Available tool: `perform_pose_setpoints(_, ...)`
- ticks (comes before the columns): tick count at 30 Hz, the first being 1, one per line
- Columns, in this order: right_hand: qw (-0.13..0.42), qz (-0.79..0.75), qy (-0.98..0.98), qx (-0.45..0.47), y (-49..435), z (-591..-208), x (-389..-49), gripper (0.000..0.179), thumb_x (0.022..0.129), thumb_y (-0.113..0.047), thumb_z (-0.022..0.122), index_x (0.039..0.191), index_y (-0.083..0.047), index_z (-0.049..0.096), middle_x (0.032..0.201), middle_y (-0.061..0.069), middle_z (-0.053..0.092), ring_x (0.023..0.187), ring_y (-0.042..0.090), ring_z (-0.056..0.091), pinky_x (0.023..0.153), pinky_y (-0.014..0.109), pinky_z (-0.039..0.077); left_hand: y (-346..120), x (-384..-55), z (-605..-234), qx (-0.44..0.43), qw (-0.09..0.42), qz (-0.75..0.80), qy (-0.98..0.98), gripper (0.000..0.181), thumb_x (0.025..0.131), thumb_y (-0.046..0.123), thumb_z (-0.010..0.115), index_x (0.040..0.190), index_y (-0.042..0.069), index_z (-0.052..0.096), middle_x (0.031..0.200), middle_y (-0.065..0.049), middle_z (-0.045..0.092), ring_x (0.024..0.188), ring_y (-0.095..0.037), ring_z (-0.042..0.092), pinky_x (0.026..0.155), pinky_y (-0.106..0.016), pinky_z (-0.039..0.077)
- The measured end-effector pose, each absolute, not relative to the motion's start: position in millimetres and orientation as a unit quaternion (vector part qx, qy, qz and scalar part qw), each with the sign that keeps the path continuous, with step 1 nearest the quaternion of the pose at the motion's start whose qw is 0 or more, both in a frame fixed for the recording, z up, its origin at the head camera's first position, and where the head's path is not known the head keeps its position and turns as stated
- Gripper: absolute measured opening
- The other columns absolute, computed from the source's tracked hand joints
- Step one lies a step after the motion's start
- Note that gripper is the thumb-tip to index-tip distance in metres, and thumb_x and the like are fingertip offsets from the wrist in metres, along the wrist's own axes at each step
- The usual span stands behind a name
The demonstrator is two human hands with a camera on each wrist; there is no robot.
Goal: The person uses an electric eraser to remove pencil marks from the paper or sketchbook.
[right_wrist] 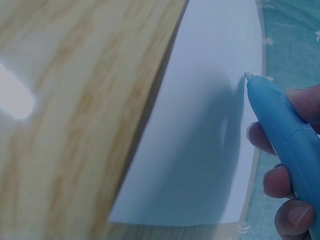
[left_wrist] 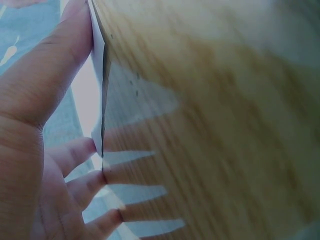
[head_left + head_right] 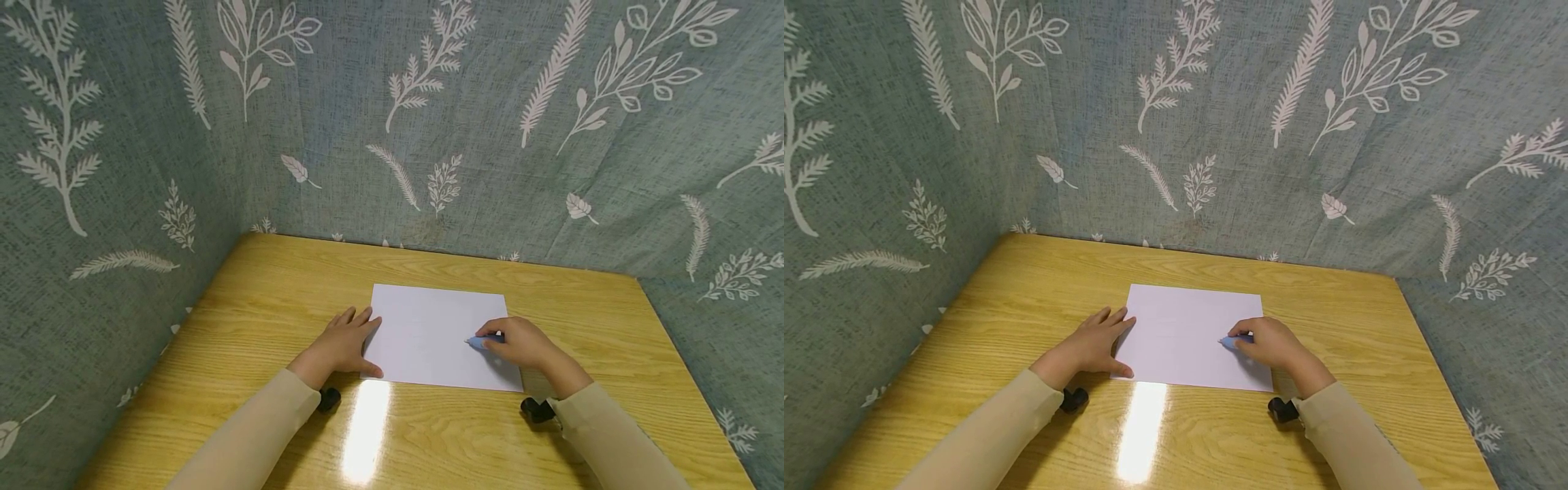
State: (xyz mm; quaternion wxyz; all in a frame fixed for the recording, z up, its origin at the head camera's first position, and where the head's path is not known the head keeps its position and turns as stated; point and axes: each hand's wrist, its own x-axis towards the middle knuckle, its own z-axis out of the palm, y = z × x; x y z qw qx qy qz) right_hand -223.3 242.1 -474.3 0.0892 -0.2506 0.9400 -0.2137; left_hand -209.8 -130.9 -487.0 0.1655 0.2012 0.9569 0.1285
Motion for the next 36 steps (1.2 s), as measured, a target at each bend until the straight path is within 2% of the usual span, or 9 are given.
perform_pose_setpoints(12,0.087,-0.211,0.939,-0.256,239.3,-474.2,-223.5,0.018,0.096,-0.017,0.067,0.111,-0.018,0.076,0.113,0.004,0.072,0.102,0.025,0.066,0.084,0.045,0.053,-131.8,-208.7,-485.9,0.204,0.164,0.132,0.956,0.107,0.073,0.063,0.080,0.158,0.017,0.034,0.166,-0.012,0.019,0.150,-0.044,0.011,0.119,-0.060,0.012)
perform_pose_setpoints(36,0.095,-0.207,0.940,-0.253,238.9,-472.2,-224.4,0.018,0.096,-0.018,0.067,0.111,-0.018,0.077,0.113,0.004,0.072,0.102,0.025,0.066,0.084,0.046,0.053,-130.9,-209.3,-484.7,0.206,0.162,0.119,0.958,0.109,0.072,0.065,0.079,0.158,0.017,0.034,0.166,-0.012,0.019,0.151,-0.044,0.011,0.120,-0.060,0.012)
